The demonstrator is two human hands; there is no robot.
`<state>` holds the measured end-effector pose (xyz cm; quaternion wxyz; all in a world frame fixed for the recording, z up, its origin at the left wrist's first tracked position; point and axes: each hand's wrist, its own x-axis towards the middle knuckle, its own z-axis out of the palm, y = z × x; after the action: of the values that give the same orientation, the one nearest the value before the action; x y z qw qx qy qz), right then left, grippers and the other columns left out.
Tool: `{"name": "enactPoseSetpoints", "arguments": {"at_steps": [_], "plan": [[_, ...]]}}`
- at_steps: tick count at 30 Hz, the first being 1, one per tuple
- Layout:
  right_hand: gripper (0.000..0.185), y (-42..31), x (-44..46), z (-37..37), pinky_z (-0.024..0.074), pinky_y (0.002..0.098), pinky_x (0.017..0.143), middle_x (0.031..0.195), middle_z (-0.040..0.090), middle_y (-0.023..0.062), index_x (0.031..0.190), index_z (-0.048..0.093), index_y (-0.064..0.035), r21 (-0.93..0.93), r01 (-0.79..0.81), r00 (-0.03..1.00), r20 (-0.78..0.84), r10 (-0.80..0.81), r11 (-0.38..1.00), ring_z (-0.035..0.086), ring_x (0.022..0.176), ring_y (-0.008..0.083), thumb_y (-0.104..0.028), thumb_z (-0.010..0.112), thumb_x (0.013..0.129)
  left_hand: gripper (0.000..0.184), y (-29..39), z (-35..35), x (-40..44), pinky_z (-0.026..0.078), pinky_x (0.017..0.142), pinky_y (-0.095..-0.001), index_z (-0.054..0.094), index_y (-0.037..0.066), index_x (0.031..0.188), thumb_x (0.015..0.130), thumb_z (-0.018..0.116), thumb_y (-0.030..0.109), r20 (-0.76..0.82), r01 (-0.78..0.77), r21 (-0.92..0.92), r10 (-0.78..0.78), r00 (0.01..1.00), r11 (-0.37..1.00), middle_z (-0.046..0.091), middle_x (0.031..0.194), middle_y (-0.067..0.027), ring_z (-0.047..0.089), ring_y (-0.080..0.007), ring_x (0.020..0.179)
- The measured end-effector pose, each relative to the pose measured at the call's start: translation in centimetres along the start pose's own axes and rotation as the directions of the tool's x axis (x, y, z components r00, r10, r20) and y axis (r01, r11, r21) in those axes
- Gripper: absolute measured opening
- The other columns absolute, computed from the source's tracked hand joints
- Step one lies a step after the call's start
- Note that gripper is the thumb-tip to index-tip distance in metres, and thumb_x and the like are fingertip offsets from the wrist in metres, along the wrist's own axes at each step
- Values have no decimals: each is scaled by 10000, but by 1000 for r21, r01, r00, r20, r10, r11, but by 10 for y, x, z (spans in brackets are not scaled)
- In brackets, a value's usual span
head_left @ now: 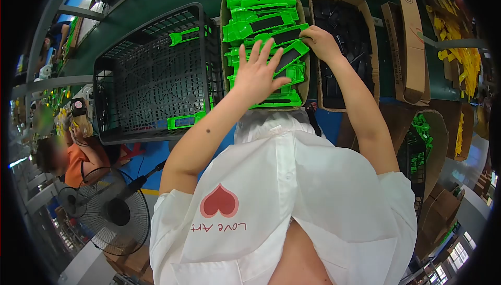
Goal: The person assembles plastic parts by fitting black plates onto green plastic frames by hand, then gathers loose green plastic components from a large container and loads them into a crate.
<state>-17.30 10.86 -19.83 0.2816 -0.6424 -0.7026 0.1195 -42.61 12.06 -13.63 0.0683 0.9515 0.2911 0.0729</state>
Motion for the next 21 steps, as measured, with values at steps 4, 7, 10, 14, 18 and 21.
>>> {"name": "enactPoseSetpoints", "arguments": {"at_steps": [4,7,10,14,18,21], "plan": [[126,-20,5,-8,487,355,723,854,601,92,888,644,-61,104,1,998,-56,5,995,599,828,285,-106,622,772,650,-6,4,-22,185,1030,-598,364,191,1361,808,563,467,147,-103,43,95,984,994,306,1429,-32,276,-295,1311],[126,-44,5,11,494,365,718,882,608,94,898,643,-63,150,39,999,-16,-37,988,603,827,294,-126,609,793,593,-30,10,-14,203,1039,-575,389,229,1340,811,555,441,135,-231,29,225,965,972,395,1377,28,312,-262,1298],[161,-55,-4,12,494,377,745,924,611,102,963,622,-74,196,29,987,-158,3,980,603,848,302,-135,574,822,556,-55,5,-1,186,1054,-552,411,263,1325,819,550,446,176,-325,9,318,932,946,418,1358,48,315,-263,1296],[158,-3,-56,-32,490,398,753,917,625,149,929,624,-60,-82,-419,848,-391,358,904,601,876,338,-159,535,842,520,-73,12,-1,167,1070,-509,430,272,1313,833,545,436,145,-385,23,378,915,923,421,1355,73,335,-277,1270],[250,55,-125,-66,509,440,774,972,640,215,923,658,-15,-586,-735,469,-77,880,341,625,934,351,-147,469,826,436,-69,9,-16,175,1070,-474,514,198,1237,839,562,369,-33,-331,-45,330,944,943,436,1341,27,350,-275,1239],[268,57,-124,-59,503,448,788,992,632,227,929,664,-8,-627,-704,464,-51,884,333,618,942,371,-140,452,832,334,-93,-12,-35,264,1010,-452,579,114,1132,823,587,242,-328,-102,-82,69,942,991,499,1244,-63,404,-282,1155]]}}
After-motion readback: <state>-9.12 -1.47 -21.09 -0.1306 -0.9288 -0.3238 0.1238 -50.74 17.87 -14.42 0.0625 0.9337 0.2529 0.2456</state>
